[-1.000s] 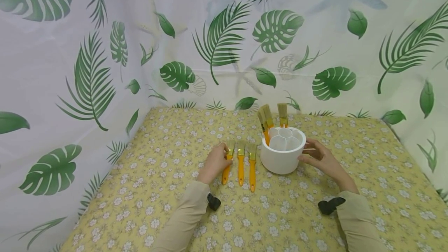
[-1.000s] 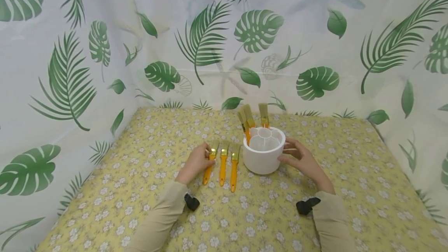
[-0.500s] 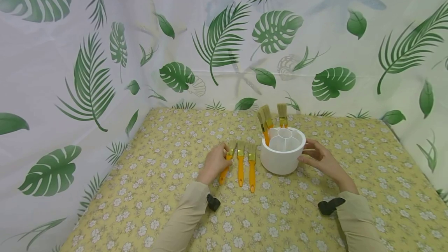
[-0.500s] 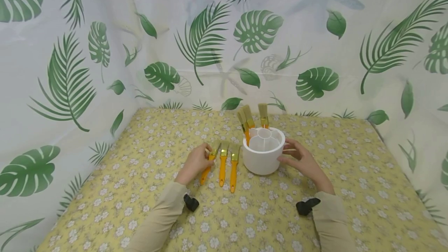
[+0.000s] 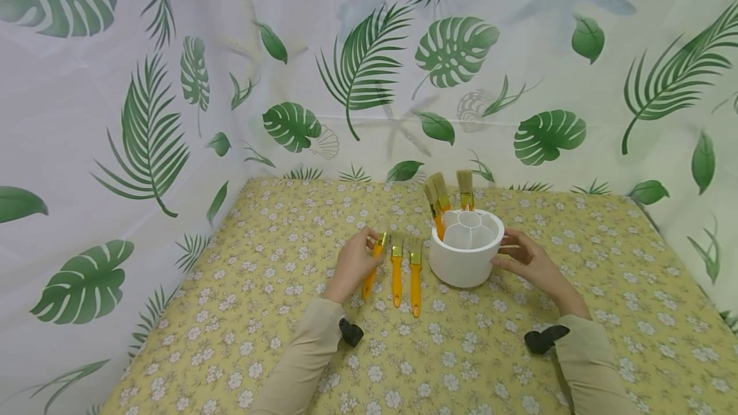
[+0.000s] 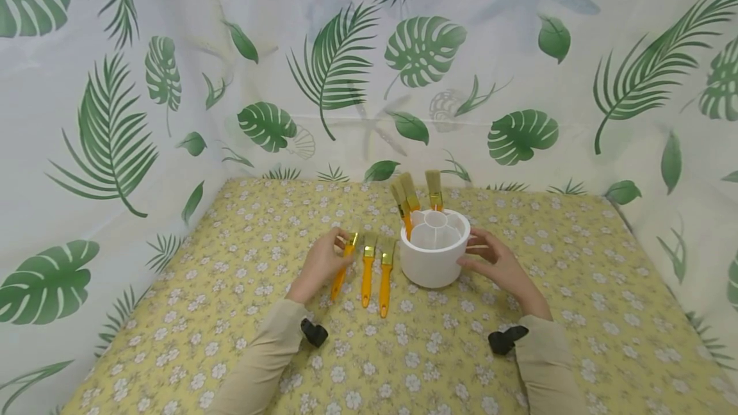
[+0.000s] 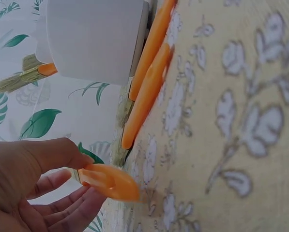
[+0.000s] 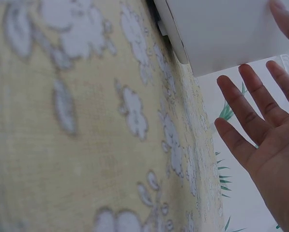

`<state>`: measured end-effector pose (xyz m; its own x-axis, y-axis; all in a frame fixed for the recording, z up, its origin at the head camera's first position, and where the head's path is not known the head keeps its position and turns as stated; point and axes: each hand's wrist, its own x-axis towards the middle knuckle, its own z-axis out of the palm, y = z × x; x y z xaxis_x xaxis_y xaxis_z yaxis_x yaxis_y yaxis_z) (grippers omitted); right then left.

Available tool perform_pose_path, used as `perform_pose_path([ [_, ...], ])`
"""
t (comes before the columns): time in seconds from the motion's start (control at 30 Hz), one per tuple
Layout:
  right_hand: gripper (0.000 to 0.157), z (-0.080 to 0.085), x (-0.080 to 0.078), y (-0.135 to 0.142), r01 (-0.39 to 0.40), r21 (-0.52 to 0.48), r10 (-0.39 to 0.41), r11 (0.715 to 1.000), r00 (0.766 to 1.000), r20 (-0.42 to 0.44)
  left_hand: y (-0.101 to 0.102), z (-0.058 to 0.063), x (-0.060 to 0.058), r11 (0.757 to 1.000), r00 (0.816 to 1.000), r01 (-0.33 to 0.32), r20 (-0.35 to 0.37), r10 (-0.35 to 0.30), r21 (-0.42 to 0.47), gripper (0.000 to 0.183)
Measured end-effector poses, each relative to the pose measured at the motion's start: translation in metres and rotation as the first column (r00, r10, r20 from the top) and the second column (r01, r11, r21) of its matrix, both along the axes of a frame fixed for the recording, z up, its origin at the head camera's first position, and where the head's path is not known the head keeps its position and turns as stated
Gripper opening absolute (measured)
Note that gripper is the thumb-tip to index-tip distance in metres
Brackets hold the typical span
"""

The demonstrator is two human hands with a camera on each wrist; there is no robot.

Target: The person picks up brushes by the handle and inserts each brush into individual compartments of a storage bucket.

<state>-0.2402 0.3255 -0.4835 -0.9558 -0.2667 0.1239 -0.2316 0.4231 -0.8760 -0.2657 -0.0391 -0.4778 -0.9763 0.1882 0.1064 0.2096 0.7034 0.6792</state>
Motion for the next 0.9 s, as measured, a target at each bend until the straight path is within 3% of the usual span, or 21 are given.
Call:
perform_pose_path([
  [0.63,0.068,0.0008,0.0012,-0.0011,0.002,-0.001,-0.002,1.000,1.000,0.010,0.0028,0.0089,0.0012,0.994,1.000,-0.006,0.028,0.003,0.105,0.049],
  [0.9,0.066,-0.0002,-0.0001,-0.0005,-0.004,0.006,0.004,1.000,1.000,0.012,0.0024,0.0091,0.0016,0.993,0.999,0.029,-0.026,-0.027,0.113,0.048],
])
